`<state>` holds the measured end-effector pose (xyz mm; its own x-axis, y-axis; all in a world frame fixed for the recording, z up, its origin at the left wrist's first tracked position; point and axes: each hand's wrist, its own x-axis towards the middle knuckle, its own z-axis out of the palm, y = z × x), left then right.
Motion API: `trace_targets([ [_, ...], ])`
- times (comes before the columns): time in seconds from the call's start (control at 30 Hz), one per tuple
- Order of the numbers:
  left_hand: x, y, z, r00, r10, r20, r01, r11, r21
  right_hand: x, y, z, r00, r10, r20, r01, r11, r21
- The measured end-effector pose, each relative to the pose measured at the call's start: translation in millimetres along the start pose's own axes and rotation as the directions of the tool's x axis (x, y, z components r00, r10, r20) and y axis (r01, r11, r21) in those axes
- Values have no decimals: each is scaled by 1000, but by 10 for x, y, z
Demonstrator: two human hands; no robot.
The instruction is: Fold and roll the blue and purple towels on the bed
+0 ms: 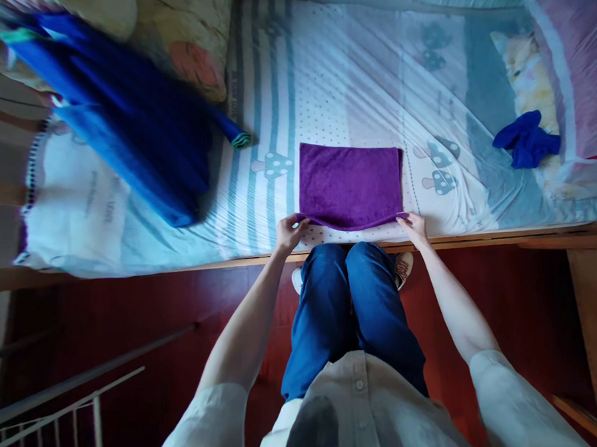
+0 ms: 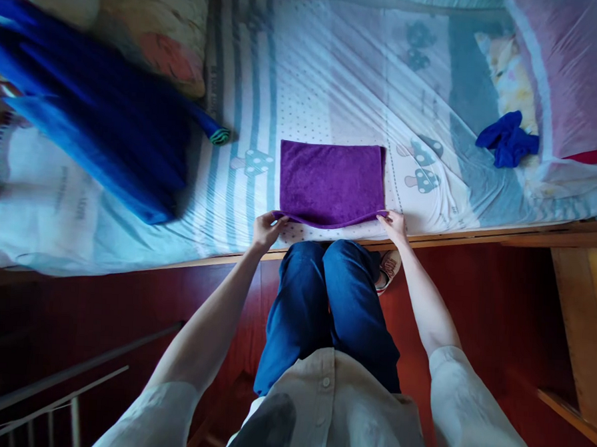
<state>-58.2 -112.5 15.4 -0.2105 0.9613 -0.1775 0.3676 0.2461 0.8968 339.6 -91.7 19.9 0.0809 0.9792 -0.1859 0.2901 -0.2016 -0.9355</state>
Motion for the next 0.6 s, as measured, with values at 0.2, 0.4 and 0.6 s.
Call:
trace_targets([
  [0.2, 52, -60, -27, 996, -29, -83, 26, 999, -40, 45, 17, -35, 995, -43, -89, 38, 998, -58],
  [0.4, -132, -127, -82, 986, -111, -122, 121, 989, 79, -38, 79, -123, 997, -61, -47, 48, 970, -240],
  [0.6, -214, -82, -6, 975, -151, -160, 164, 984, 71, -51, 110, -48, 996, -28, -88, 4, 963, -269],
])
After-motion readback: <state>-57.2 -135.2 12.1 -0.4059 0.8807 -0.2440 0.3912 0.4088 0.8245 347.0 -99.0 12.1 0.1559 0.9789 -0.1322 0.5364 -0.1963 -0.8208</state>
